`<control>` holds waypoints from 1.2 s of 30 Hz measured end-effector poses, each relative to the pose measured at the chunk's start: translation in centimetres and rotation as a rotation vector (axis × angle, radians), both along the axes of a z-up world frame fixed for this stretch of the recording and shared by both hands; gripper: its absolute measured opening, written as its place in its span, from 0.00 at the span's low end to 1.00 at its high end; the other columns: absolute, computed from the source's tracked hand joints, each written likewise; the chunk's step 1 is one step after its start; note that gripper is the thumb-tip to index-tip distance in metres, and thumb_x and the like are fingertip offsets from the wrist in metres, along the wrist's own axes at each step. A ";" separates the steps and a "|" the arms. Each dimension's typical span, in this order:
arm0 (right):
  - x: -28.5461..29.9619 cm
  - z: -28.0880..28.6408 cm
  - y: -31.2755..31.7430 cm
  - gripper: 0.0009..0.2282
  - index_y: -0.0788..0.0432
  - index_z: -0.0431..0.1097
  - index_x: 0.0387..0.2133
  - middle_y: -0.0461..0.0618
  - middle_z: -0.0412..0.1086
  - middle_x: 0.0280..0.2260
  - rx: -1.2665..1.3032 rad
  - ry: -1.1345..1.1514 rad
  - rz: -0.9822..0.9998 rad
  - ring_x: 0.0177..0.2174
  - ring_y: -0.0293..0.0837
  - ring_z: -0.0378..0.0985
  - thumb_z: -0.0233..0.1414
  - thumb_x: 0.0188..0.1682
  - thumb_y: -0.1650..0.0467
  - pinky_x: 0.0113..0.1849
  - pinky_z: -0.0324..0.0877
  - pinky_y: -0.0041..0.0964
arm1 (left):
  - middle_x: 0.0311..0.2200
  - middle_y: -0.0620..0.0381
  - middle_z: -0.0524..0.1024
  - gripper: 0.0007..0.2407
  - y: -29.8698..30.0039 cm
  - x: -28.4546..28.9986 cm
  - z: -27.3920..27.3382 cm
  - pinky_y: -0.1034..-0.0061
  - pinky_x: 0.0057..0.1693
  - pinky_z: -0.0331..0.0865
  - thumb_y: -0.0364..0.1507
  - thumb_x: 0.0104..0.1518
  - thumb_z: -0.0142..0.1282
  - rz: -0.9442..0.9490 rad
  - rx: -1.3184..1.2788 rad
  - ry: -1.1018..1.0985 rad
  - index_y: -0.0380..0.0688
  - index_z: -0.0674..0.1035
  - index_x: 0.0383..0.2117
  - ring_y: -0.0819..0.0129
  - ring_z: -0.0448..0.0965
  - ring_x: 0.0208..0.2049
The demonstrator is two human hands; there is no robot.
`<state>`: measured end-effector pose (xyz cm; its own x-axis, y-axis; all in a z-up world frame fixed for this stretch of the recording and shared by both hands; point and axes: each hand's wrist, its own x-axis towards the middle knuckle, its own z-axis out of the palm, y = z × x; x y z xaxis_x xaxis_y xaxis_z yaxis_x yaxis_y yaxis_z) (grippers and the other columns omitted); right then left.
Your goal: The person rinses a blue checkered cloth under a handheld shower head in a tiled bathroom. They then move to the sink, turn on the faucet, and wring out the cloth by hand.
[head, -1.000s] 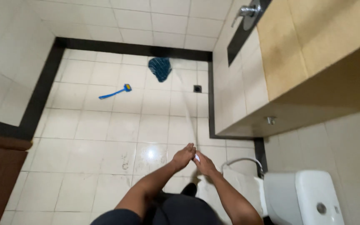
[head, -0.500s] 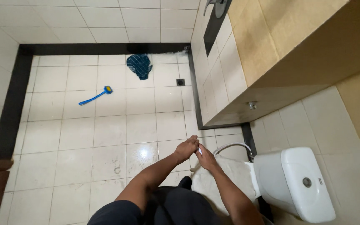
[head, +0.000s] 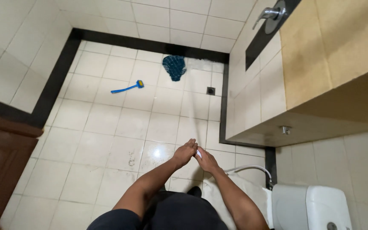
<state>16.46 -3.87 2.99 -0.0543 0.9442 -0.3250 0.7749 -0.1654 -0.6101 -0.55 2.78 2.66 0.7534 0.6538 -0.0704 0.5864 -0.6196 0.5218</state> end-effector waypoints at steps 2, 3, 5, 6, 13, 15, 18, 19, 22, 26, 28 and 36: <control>-1.2 2.1 0.5 0.21 0.53 0.59 0.60 0.57 0.70 0.55 -0.082 -0.014 0.026 0.54 0.59 0.71 0.44 0.55 0.60 0.53 0.67 0.52 | 0.68 0.38 0.59 0.21 -0.3 -0.9 0.4 0.65 0.66 0.64 0.23 0.60 0.50 0.037 -0.030 0.017 0.31 0.68 0.62 0.50 0.59 0.69; -1.5 2.2 0.7 0.21 0.53 0.59 0.60 0.57 0.70 0.55 -0.082 -0.013 0.033 0.54 0.59 0.71 0.44 0.55 0.60 0.53 0.67 0.52 | 0.68 0.38 0.59 0.21 -0.3 -1.3 0.4 0.65 0.66 0.64 0.23 0.60 0.50 0.043 -0.030 0.017 0.31 0.68 0.62 0.50 0.59 0.69; -2.1 2.5 0.9 0.22 0.52 0.59 0.61 0.58 0.70 0.55 -0.105 -0.014 0.053 0.55 0.59 0.71 0.45 0.55 0.59 0.53 0.67 0.51 | 0.68 0.38 0.58 0.22 -0.3 -1.9 0.3 0.65 0.65 0.64 0.22 0.60 0.48 0.054 -0.034 0.040 0.32 0.67 0.62 0.50 0.58 0.70; -2.0 1.8 0.8 0.22 0.52 0.59 0.61 0.58 0.70 0.55 -0.106 -0.012 0.057 0.55 0.59 0.71 0.45 0.55 0.59 0.53 0.67 0.51 | 0.68 0.38 0.58 0.22 -0.4 -1.9 -0.4 0.65 0.65 0.64 0.22 0.60 0.48 0.058 -0.035 0.042 0.32 0.67 0.62 0.50 0.58 0.70; -1.1 1.0 -0.1 0.21 0.53 0.59 0.59 0.60 0.69 0.53 -0.052 -0.010 0.018 0.53 0.61 0.71 0.46 0.55 0.59 0.51 0.67 0.54 | 0.67 0.37 0.59 0.21 -0.7 -1.0 -1.5 0.64 0.66 0.64 0.22 0.60 0.49 0.022 0.020 0.003 0.31 0.68 0.62 0.48 0.58 0.69; -0.5 1.4 -0.7 0.21 0.52 0.61 0.58 0.59 0.71 0.52 -0.086 -0.028 -0.026 0.52 0.60 0.72 0.46 0.54 0.59 0.51 0.67 0.53 | 0.67 0.36 0.60 0.21 -0.8 0.1 -1.6 0.64 0.66 0.64 0.23 0.60 0.49 0.002 0.010 -0.022 0.31 0.68 0.62 0.48 0.59 0.69; 0.9 1.4 -1.6 0.20 0.53 0.60 0.58 0.59 0.71 0.52 -0.037 -0.025 -0.063 0.52 0.61 0.72 0.46 0.54 0.61 0.51 0.68 0.53 | 0.67 0.37 0.61 0.21 -0.7 2.0 -1.3 0.64 0.65 0.65 0.23 0.59 0.50 -0.054 0.035 -0.023 0.31 0.69 0.61 0.48 0.60 0.69; 1.2 2.0 -2.0 0.19 0.53 0.61 0.58 0.59 0.72 0.52 -0.044 -0.021 -0.094 0.51 0.61 0.72 0.46 0.55 0.61 0.50 0.68 0.54 | 0.67 0.37 0.61 0.21 -0.7 2.7 -1.1 0.64 0.65 0.65 0.23 0.58 0.50 -0.076 0.034 -0.017 0.31 0.69 0.61 0.49 0.60 0.69; 2.0 3.2 -3.3 0.19 0.52 0.61 0.57 0.58 0.71 0.52 -0.038 -0.004 -0.166 0.51 0.61 0.72 0.46 0.54 0.61 0.50 0.68 0.53 | 0.67 0.38 0.61 0.21 -1.1 4.5 -1.6 0.65 0.64 0.66 0.22 0.58 0.49 -0.137 0.051 -0.018 0.31 0.69 0.61 0.49 0.61 0.68; 3.1 3.7 -4.3 0.20 0.52 0.59 0.59 0.58 0.71 0.52 -0.054 -0.012 -0.234 0.52 0.61 0.71 0.46 0.55 0.62 0.51 0.67 0.53 | 0.66 0.37 0.62 0.21 -1.6 6.3 -1.6 0.66 0.65 0.66 0.22 0.58 0.49 -0.206 0.096 -0.045 0.31 0.70 0.60 0.49 0.61 0.68; 3.7 2.7 -4.7 0.20 0.53 0.59 0.59 0.59 0.71 0.52 -0.032 -0.014 -0.236 0.52 0.61 0.71 0.46 0.54 0.62 0.51 0.67 0.53 | 0.66 0.37 0.62 0.21 -1.7 6.6 -1.4 0.65 0.65 0.66 0.21 0.58 0.49 -0.213 0.084 -0.048 0.31 0.70 0.60 0.49 0.61 0.68; 1.1 2.7 -3.8 0.20 0.54 0.60 0.59 0.60 0.71 0.52 -0.018 0.012 -0.180 0.52 0.62 0.72 0.47 0.55 0.61 0.51 0.68 0.53 | 0.66 0.36 0.62 0.21 -1.5 3.0 -1.4 0.65 0.67 0.64 0.23 0.59 0.50 -0.188 0.091 -0.028 0.30 0.69 0.61 0.48 0.61 0.68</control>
<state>17.61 -7.69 5.71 0.1111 0.9331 -0.3420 0.7247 -0.3115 -0.6146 2.41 1.27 1.27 0.8635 0.5044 0.0058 0.4420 -0.7621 0.4732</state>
